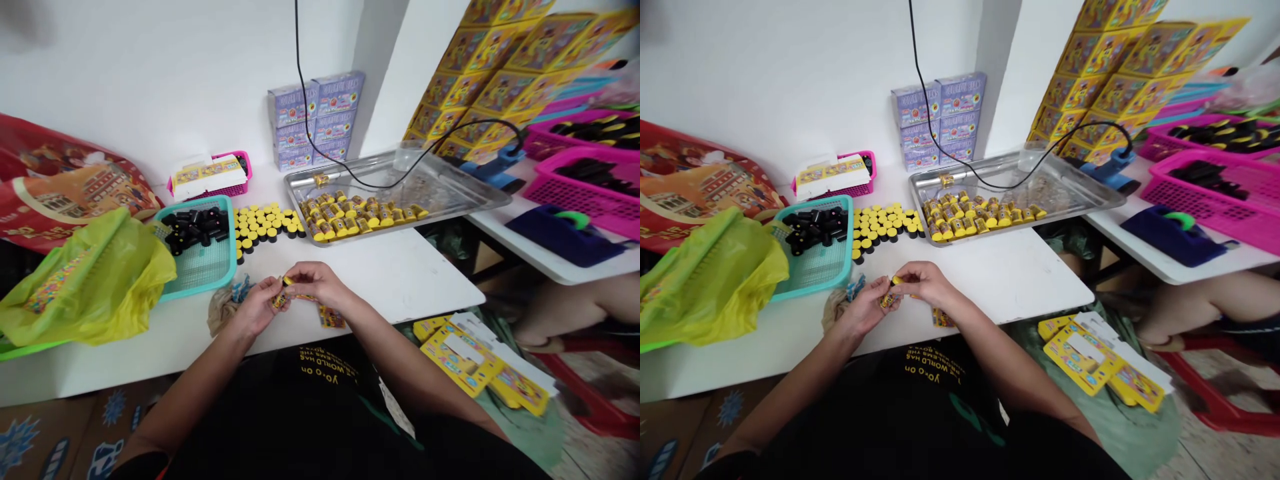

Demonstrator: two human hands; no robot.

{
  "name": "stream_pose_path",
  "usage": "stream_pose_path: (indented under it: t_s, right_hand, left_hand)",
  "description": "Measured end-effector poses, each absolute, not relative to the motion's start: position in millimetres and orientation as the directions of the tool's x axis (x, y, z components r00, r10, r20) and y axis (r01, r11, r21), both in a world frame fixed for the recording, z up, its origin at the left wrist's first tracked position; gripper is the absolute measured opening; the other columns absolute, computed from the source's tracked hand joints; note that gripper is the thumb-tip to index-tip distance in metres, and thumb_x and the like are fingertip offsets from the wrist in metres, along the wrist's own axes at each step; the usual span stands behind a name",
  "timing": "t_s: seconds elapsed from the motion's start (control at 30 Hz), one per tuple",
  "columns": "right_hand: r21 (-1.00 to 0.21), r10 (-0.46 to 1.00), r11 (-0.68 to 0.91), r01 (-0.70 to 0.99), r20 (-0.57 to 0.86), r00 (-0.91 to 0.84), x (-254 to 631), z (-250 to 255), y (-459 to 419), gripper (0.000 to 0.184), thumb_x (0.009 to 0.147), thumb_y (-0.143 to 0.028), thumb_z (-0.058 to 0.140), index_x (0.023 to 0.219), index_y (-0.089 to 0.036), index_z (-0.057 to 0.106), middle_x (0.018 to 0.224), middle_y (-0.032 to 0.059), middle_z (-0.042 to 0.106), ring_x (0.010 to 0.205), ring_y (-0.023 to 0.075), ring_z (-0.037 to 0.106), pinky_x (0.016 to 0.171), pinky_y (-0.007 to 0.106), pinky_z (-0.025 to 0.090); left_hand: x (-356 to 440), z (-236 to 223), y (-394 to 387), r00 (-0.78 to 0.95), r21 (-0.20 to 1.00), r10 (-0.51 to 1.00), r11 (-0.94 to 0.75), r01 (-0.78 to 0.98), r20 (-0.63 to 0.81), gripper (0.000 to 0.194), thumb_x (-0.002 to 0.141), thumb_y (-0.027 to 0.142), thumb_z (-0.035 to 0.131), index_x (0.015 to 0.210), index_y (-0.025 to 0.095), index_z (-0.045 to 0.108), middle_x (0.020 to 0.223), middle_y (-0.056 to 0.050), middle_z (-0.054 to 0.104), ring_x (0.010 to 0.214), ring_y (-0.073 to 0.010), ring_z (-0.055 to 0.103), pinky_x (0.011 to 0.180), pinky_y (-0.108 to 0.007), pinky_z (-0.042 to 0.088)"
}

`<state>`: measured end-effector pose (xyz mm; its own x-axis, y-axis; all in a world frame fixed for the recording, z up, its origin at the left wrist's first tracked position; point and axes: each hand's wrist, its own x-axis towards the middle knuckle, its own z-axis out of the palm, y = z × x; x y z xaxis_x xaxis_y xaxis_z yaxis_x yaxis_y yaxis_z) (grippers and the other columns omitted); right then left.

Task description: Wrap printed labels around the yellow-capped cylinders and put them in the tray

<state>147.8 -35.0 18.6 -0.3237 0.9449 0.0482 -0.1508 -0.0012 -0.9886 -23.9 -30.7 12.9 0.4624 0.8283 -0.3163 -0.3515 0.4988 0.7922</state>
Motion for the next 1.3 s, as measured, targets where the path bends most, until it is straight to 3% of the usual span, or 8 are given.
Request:
stream_pose_path:
  t_s: [0.23,0.5,0.7,0.83,0.93,1.0,1.17,1.3]
  right_hand:
    - [-0.984,0.942,0.070,-0.166,0.120,-0.314,151.2,12.9,-31.3,0.032,0.060,-0.037,0.084,0.080,-0.016,0.069,0.069,-0.0024,0.059,0.061,0.0109,0.054,0.060,0.026,0.045]
    - [-0.924,0.843,0.371,0.090,0.295,-0.451,161.9,38.6,-34.2,0.030,0.074,-0.033,0.076,0.100,-0.020,0.071,0.086,0.0015,0.060,0.072,0.0119,0.055,0.061,0.023,0.043]
    - [-0.822,0.857,0.504,0.266,0.436,-0.276,142.7,29.0,-45.3,0.018,0.072,-0.022,0.077,0.086,-0.019,0.066,0.075,-0.0025,0.054,0.066,0.0106,0.052,0.061,0.023,0.044]
    - [-0.650,0.774,0.601,0.465,0.620,-0.133,136.1,17.0,-47.9,0.015,0.076,-0.020,0.070,0.089,-0.020,0.062,0.078,0.0003,0.056,0.069,0.0140,0.054,0.063,0.027,0.046]
    - [-0.431,0.644,0.658,0.617,0.747,-0.165,133.5,11.0,-49.2,0.017,0.081,-0.020,0.064,0.098,-0.020,0.061,0.084,0.0052,0.058,0.076,0.0184,0.055,0.065,0.031,0.048]
    - [-0.364,0.600,0.674,0.643,0.778,-0.188,132.6,9.6,-50.8,0.023,0.084,-0.022,0.063,0.106,-0.020,0.059,0.087,0.0071,0.059,0.077,0.0198,0.055,0.066,0.033,0.049]
    - [-0.504,0.679,0.669,0.546,0.713,-0.173,134.7,9.6,-53.3,0.037,0.087,-0.032,0.062,0.122,-0.021,0.055,0.090,0.0070,0.061,0.081,0.0203,0.059,0.070,0.034,0.052]
    - [-0.464,0.676,0.642,0.611,0.719,-0.164,134.5,4.3,-52.4,0.031,0.089,-0.031,0.060,0.118,-0.020,0.060,0.086,0.0072,0.061,0.078,0.0196,0.059,0.068,0.033,0.052]
  left_hand:
    - [-26.0,9.7,-31.8,0.491,0.716,0.789,0.579,-0.390,-0.370,0.031,0.060,0.028,0.083,0.070,0.014,0.058,0.065,-0.001,0.058,0.059,-0.0110,0.056,0.052,-0.022,0.041]
    - [-25.8,9.1,-30.3,0.504,0.687,0.800,0.566,-0.456,-0.325,0.025,0.067,0.028,0.079,0.076,0.013,0.062,0.071,-0.003,0.061,0.058,-0.0106,0.056,0.050,-0.022,0.042]
    - [-25.5,11.7,-29.4,0.482,0.693,0.813,0.553,-0.462,-0.328,0.025,0.071,0.033,0.078,0.080,0.013,0.064,0.075,-0.002,0.062,0.061,-0.0102,0.056,0.056,-0.023,0.044]
    - [-24.8,13.5,-28.7,0.509,0.645,0.784,0.599,-0.474,-0.355,0.033,0.077,0.044,0.071,0.087,0.013,0.067,0.078,-0.005,0.064,0.066,-0.0123,0.059,0.061,-0.024,0.045]
    - [-22.3,16.4,-27.5,0.458,0.607,0.799,0.597,-0.525,-0.390,0.021,0.076,0.033,0.073,0.083,0.014,0.066,0.073,-0.002,0.063,0.065,-0.0103,0.058,0.063,-0.022,0.044]
    - [-20.3,18.7,-26.2,0.433,0.586,0.818,0.575,-0.571,-0.380,0.015,0.074,0.025,0.074,0.080,0.014,0.066,0.073,-0.001,0.064,0.066,-0.0091,0.058,0.063,-0.020,0.044]
    - [-17.6,22.2,-23.8,0.436,0.579,0.823,0.567,-0.586,-0.364,0.009,0.071,0.015,0.073,0.078,0.011,0.067,0.076,-0.003,0.066,0.067,-0.0095,0.059,0.063,-0.021,0.044]
    - [-15.7,24.1,-24.1,0.403,0.531,0.812,0.581,-0.616,-0.421,0.008,0.074,0.012,0.070,0.082,0.011,0.068,0.079,-0.002,0.067,0.067,-0.0091,0.060,0.063,-0.022,0.045]
